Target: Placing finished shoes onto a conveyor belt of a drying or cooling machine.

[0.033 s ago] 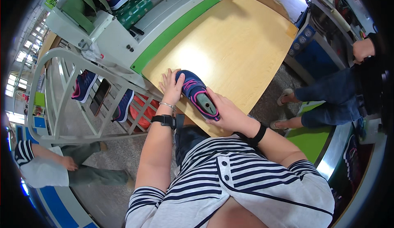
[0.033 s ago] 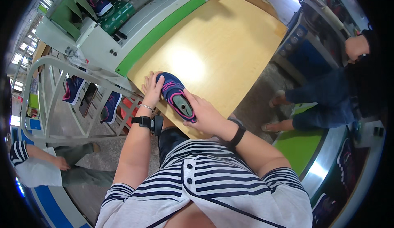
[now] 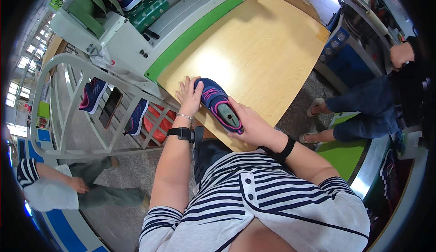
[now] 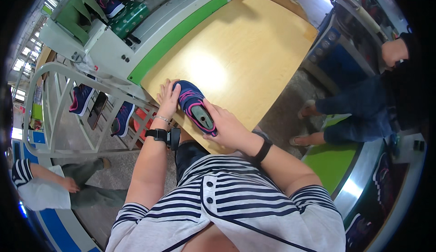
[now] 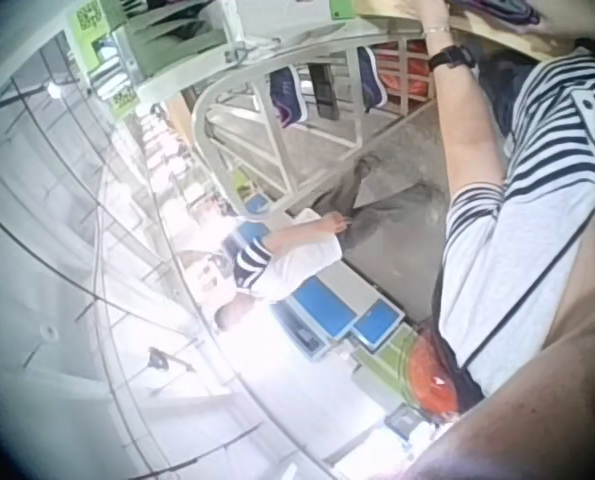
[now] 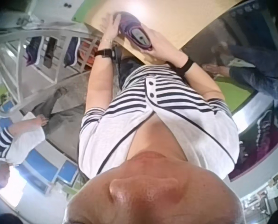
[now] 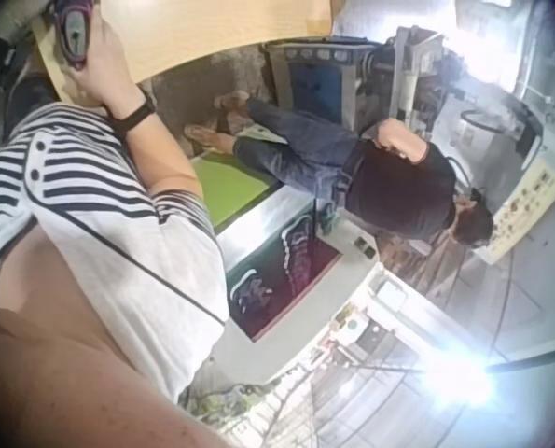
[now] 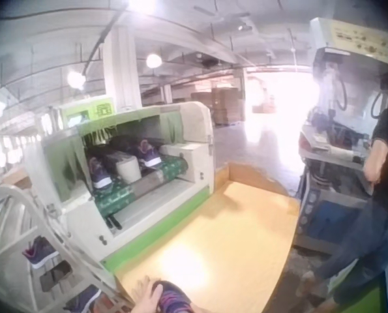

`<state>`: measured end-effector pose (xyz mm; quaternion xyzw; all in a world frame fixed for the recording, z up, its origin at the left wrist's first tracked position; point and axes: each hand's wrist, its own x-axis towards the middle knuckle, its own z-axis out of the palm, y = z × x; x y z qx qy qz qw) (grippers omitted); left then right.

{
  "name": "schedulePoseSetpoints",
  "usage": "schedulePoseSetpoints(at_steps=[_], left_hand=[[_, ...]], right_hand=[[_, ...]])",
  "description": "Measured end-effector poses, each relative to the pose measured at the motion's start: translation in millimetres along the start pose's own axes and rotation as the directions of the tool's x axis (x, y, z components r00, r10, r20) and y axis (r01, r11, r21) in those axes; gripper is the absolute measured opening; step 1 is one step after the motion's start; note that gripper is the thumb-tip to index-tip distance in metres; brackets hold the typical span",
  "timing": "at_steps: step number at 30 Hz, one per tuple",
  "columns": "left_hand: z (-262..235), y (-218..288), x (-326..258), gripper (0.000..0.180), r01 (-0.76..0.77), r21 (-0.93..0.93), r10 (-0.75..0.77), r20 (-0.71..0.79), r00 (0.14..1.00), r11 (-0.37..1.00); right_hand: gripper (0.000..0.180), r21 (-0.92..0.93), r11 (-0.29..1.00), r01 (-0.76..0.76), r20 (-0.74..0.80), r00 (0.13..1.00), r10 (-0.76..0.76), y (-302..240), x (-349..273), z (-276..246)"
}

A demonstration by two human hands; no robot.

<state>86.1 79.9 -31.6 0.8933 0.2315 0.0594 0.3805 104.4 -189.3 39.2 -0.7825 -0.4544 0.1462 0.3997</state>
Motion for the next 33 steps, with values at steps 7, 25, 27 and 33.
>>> schedulePoseSetpoints(at_steps=[7, 25, 27, 33], left_hand=[[-3, 1, 6, 0.053, 0.035, -0.117, -0.037, -0.017, 0.999, 0.993], [7, -11, 27, 0.039, 0.084, -0.356, -0.126, -0.095, 0.988, 0.931], [6, -15, 32, 0.038, 0.088, -0.339, -0.129, -0.100, 0.987, 0.937], [3, -2, 25, 0.040, 0.119, -0.296, -0.163, -0.129, 0.978, 0.948]], right_hand=[[0.105, -0.001, 1.000, -0.002, 0.002, 1.000, 0.002, -2, 0, -1], [0.105, 0.008, 1.000, -0.030, 0.025, 0.999, 0.030, -3, 0, -3], [0.105, 0.014, 1.000, -0.017, 0.016, 1.000, 0.017, -2, 0, -2], [0.106, 0.009, 1.000, 0.006, 0.001, 1.000, -0.006, -1, -2, -1]])
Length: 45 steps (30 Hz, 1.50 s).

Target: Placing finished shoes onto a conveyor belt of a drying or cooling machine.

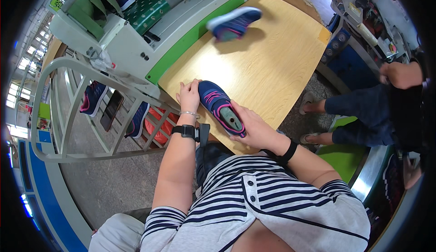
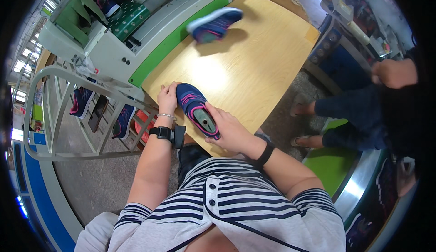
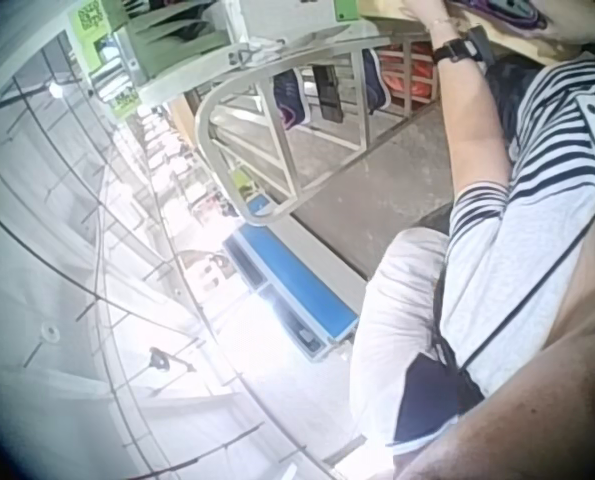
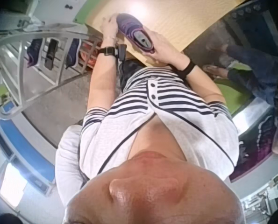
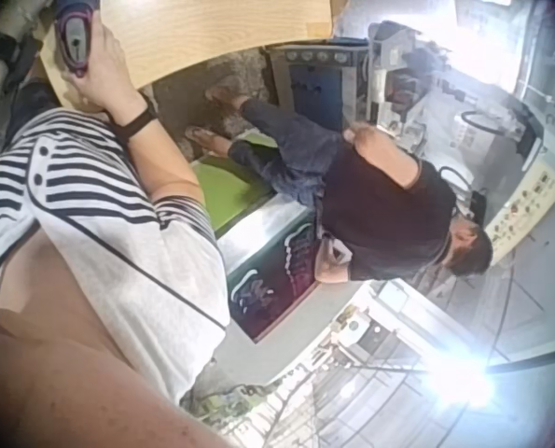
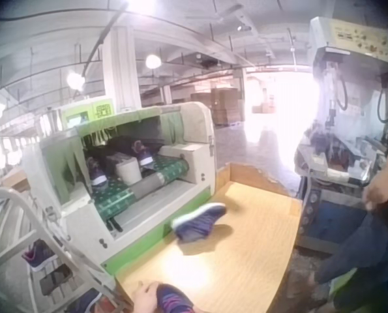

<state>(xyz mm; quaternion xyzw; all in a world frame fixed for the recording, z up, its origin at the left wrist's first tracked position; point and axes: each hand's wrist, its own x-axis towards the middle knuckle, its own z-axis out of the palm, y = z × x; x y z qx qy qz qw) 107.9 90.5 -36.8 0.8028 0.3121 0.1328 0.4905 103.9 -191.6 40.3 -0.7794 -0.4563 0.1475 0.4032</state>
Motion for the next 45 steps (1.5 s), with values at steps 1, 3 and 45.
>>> schedulePoseSetpoints(at_steps=[1, 3, 45], left_hand=[[1, 3, -4, 0.040, -0.016, -0.016, 0.016, 0.017, 1.000, 1.000], [5, 8, -11, 0.039, -0.053, 0.143, 0.072, -0.127, 0.989, 0.988], [-2, 1, -12, 0.050, -0.115, 0.181, 0.100, 0.094, 0.991, 0.977]], right_hand=[[0.106, -0.004, 1.000, -0.015, 0.006, 1.000, 0.015, -1, 0, -1], [0.107, 0.024, 0.999, -0.047, 0.046, 0.998, 0.045, -3, 2, -3], [0.096, 0.362, 0.917, -0.170, -0.243, 0.932, 0.268, 20, 35, -45]])
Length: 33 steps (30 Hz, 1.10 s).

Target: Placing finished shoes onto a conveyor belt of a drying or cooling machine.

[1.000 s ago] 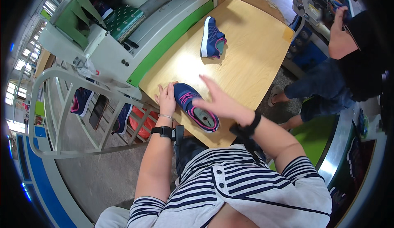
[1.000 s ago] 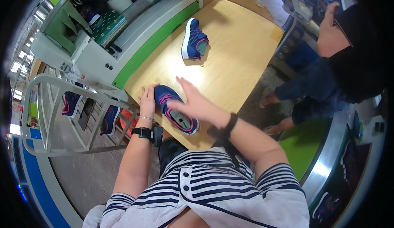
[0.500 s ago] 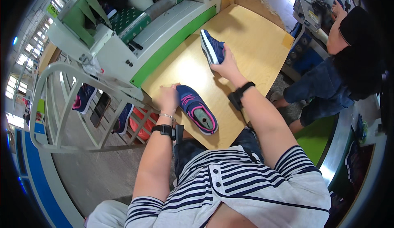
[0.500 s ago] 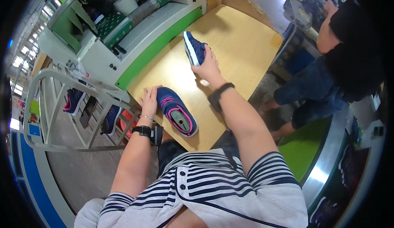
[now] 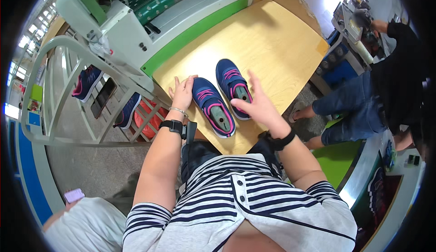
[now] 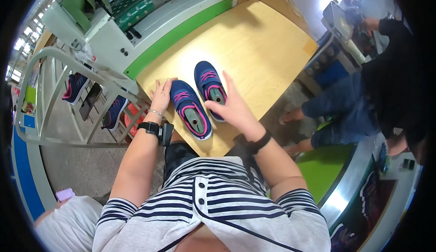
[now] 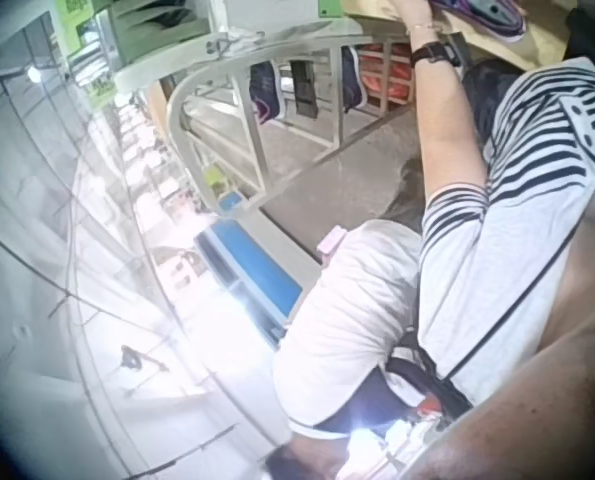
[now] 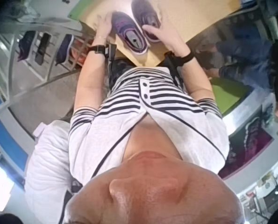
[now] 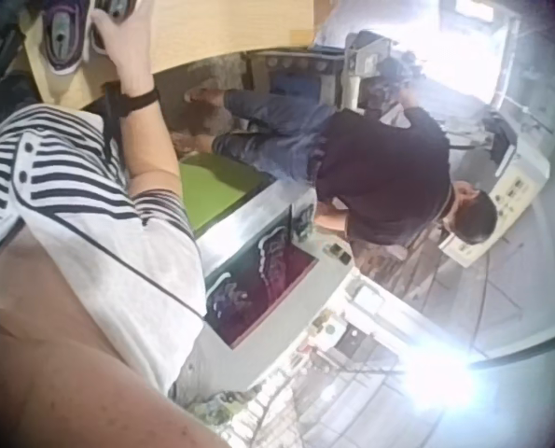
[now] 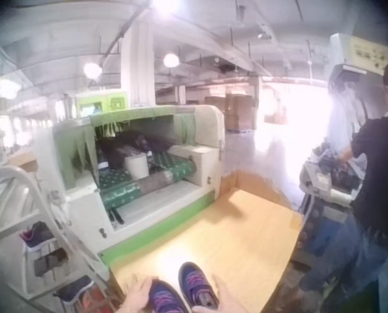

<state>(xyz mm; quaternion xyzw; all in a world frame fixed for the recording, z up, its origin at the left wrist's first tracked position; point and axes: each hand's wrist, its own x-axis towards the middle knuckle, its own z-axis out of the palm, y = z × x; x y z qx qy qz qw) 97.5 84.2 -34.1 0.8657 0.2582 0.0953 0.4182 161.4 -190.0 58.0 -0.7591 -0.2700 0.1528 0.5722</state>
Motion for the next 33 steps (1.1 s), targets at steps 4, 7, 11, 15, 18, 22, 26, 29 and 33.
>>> schedulePoseSetpoints(at_steps=[4, 7, 11, 15, 18, 22, 26, 29, 33], left_hand=[[-13, -1, -2, 0.049, 0.010, -0.039, -0.007, 0.081, 0.997, 0.999], [-29, 15, -11, 0.051, 0.032, -0.312, -0.013, 0.061, 0.998, 0.949], [-48, 65, -37, 0.061, -0.053, -0.510, 0.039, -0.038, 0.999, 0.859], [-62, 121, -57, 0.079, 0.152, -0.936, 0.213, 0.227, 0.950, 0.317], [-61, 145, -67, 0.084, 0.204, -0.946, 0.160, 0.249, 0.955, 0.254], [-67, 146, -75, 0.083, 0.223, -0.944, 0.127, 0.258, 0.958, 0.242], [-71, 138, -74, 0.067, 0.230, -0.938, 0.051, 0.251, 0.967, 0.261], [-74, 131, -73, 0.059, 0.223, -0.917, 0.047, 0.252, 0.967, 0.331], [-76, 122, -79, 0.054, 0.233, -0.939, 0.224, 0.291, 0.930, 0.253]], right_hand=[[0.084, -0.147, 0.986, 0.076, 0.011, 0.997, -0.075, 12, 17, 21], [0.077, 0.154, 0.987, -0.035, -0.010, 0.999, 0.037, 5, 15, 6], [0.076, 0.410, 0.911, 0.039, -0.023, 0.999, -0.032, -21, -14, -10], [0.082, 0.380, 0.916, 0.128, 0.049, 0.986, -0.159, -43, -42, 4], [0.081, 0.389, 0.916, 0.098, 0.105, 0.983, -0.150, -50, -43, 13], [0.081, 0.268, 0.950, 0.162, 0.133, 0.970, -0.202, -52, -44, 11], [0.079, 0.170, 0.951, 0.259, 0.170, 0.943, -0.288, -54, -54, 11], [0.081, 0.058, 0.950, 0.306, 0.141, 0.940, -0.312, -52, -57, 13], [0.081, 0.033, 0.935, 0.353, 0.135, 0.925, -0.354, -50, -56, 14]])
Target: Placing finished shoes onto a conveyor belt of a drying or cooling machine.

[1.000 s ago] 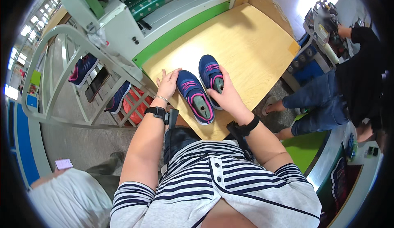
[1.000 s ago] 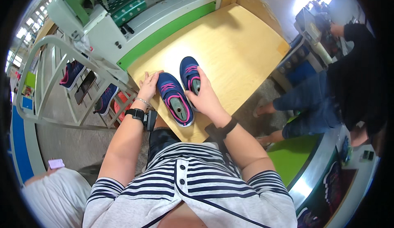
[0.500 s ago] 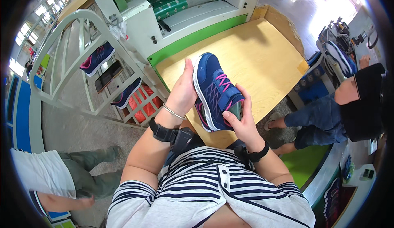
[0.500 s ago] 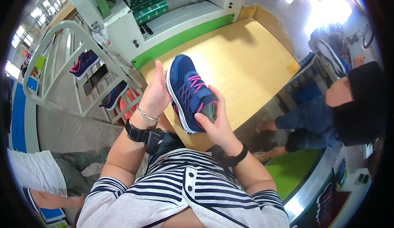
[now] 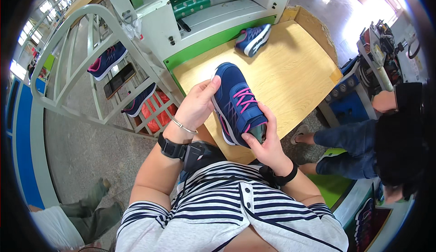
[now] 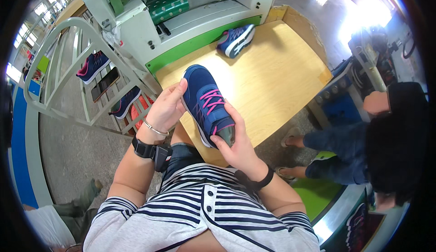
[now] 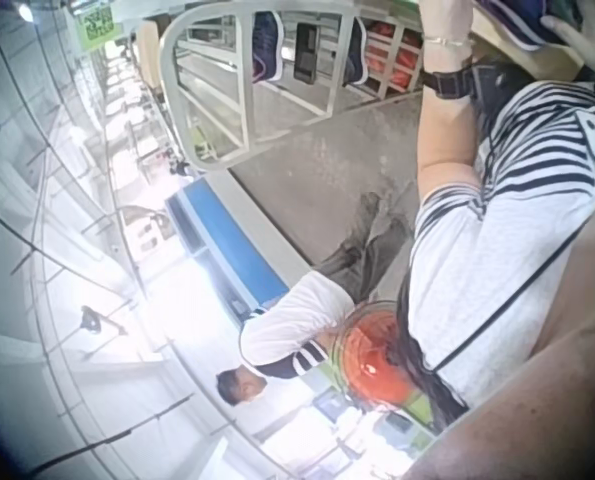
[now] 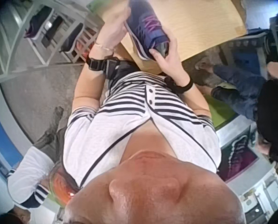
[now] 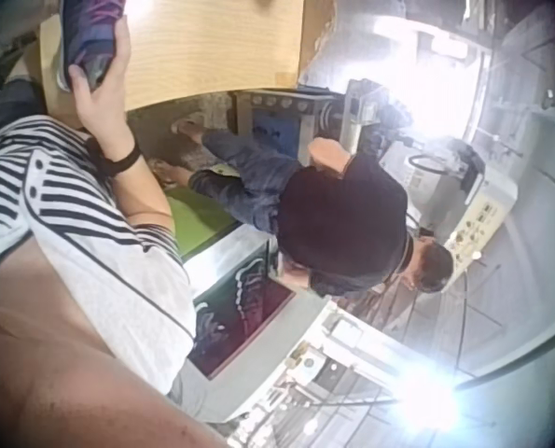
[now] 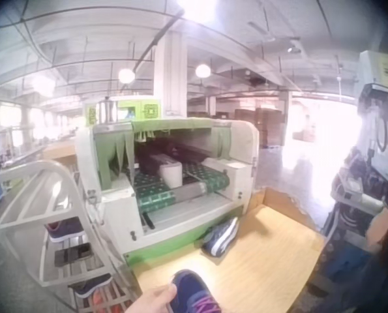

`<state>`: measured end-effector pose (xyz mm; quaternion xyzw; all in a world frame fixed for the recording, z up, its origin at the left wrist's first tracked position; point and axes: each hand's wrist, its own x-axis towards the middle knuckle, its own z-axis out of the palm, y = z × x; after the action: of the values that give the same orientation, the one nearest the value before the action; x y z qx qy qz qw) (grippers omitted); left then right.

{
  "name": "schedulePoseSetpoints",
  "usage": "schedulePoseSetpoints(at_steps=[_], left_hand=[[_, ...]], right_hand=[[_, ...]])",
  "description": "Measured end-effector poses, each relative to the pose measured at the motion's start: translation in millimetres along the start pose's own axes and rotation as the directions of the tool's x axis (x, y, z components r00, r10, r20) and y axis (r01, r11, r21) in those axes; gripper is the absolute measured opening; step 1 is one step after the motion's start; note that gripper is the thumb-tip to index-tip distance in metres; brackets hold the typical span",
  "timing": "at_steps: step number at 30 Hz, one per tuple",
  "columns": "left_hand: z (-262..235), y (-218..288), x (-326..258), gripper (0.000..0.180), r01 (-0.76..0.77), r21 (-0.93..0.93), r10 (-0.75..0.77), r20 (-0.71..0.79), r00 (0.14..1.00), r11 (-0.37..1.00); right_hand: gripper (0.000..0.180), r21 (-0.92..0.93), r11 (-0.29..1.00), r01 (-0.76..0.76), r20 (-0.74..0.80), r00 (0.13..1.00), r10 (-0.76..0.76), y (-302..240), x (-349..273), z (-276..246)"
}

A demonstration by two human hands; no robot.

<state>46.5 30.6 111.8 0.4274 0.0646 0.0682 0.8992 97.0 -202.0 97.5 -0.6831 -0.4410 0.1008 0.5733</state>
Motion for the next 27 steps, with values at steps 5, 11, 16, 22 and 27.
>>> schedulePoseSetpoints(at_steps=[5, 11, 16, 22, 27], left_hand=[[-6, -6, -10, 0.048, -0.061, 0.040, 0.056, 0.108, 0.993, 0.997], [-20, -5, -7, 0.047, -0.033, 0.115, 0.035, -0.021, 0.999, 0.993], [-26, -7, 2, 0.058, -0.065, 0.156, 0.119, -0.370, 0.921, 0.986], [-20, 1, -7, 0.085, 0.022, 0.567, 0.327, -0.507, 0.797, 0.823], [6, 13, -16, 0.087, 0.024, 0.524, 0.089, -0.190, 0.978, 0.851]], right_hand=[[0.079, 0.099, 0.994, -0.046, 0.024, 0.999, 0.044, -2, -2, -1], [0.079, 0.083, 0.995, -0.053, 0.047, 0.998, 0.049, -3, 3, -1], [0.076, 0.092, 0.993, -0.076, 0.040, 0.997, 0.073, -6, 2, 1], [0.073, 0.286, 0.925, -0.251, -0.054, 0.959, 0.277, -4, 24, -4], [0.076, 0.615, 0.786, -0.058, -0.215, 0.947, 0.239, -13, 58, -8]])
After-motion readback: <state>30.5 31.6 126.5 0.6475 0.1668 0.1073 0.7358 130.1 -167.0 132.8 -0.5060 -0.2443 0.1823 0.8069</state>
